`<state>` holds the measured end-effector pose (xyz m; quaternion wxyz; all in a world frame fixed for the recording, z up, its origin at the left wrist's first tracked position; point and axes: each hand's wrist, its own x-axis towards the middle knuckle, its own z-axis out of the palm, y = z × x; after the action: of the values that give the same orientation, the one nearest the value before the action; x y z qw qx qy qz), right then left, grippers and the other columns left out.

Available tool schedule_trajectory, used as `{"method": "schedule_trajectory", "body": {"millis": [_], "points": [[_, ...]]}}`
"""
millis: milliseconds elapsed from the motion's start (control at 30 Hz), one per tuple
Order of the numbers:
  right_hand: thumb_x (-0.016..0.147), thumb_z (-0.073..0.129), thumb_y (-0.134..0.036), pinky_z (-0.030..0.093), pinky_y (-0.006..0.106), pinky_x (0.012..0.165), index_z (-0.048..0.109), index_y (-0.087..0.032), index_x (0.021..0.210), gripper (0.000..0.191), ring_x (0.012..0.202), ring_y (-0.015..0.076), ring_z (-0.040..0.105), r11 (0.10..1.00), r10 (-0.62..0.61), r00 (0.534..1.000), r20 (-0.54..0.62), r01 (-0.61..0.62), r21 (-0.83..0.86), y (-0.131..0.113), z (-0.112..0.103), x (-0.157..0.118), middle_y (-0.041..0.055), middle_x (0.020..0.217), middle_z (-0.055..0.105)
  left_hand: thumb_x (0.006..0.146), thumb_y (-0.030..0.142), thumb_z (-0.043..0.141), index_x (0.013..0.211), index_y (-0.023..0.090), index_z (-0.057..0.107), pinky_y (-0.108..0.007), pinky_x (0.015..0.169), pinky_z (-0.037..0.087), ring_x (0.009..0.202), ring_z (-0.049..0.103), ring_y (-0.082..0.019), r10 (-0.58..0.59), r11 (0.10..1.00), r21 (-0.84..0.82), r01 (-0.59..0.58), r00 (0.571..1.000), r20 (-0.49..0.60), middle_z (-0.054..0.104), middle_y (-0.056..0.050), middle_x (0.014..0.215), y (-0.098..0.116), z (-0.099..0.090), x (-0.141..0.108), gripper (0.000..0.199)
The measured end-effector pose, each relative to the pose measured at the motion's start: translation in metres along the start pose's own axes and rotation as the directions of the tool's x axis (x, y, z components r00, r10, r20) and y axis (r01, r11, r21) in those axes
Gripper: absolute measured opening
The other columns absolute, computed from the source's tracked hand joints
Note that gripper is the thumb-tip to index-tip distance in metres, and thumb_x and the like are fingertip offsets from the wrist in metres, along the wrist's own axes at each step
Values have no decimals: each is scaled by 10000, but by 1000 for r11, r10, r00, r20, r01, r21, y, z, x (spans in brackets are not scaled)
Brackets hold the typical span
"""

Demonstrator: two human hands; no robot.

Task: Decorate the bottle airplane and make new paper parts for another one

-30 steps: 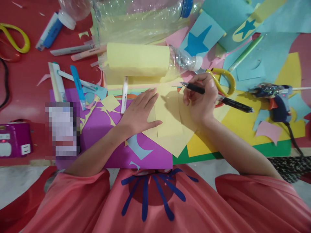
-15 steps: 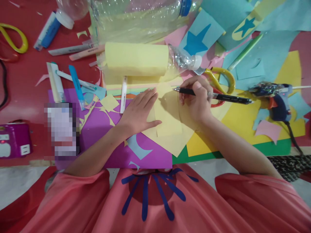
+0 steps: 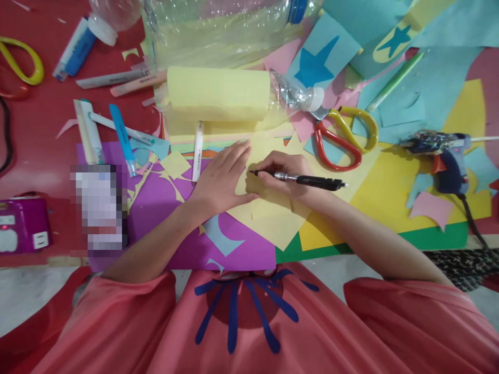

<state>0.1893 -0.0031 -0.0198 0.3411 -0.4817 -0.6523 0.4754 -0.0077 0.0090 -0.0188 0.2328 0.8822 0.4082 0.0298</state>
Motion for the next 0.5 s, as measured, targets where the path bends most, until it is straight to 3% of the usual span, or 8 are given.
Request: {"method": "schedule_trajectory", "body": {"millis": [300, 500], "points": [[749, 576, -278, 358, 225, 482, 629, -175, 738, 117, 492, 83, 496, 1000, 5, 998, 56, -3, -27, -2, 0, 2, -5, 598, 626, 846, 489, 632, 1507, 59, 265, -497, 1232, 228, 1509, 223, -335, -22, 1000, 18, 22, 999, 40, 279, -207, 1602, 4, -5, 1, 870], [746, 562, -281, 371, 231, 480, 613, -181, 728, 114, 488, 88, 493, 999, -3, 997, 75, 7, -50, 0, 0, 2, -2, 596, 625, 844, 463, 635, 1522, 116, 252, -504, 1232, 230, 1509, 226, -329, -18, 1000, 0, 18, 999, 28, 271, -172, 1614, 3, -4, 0, 853]]}}
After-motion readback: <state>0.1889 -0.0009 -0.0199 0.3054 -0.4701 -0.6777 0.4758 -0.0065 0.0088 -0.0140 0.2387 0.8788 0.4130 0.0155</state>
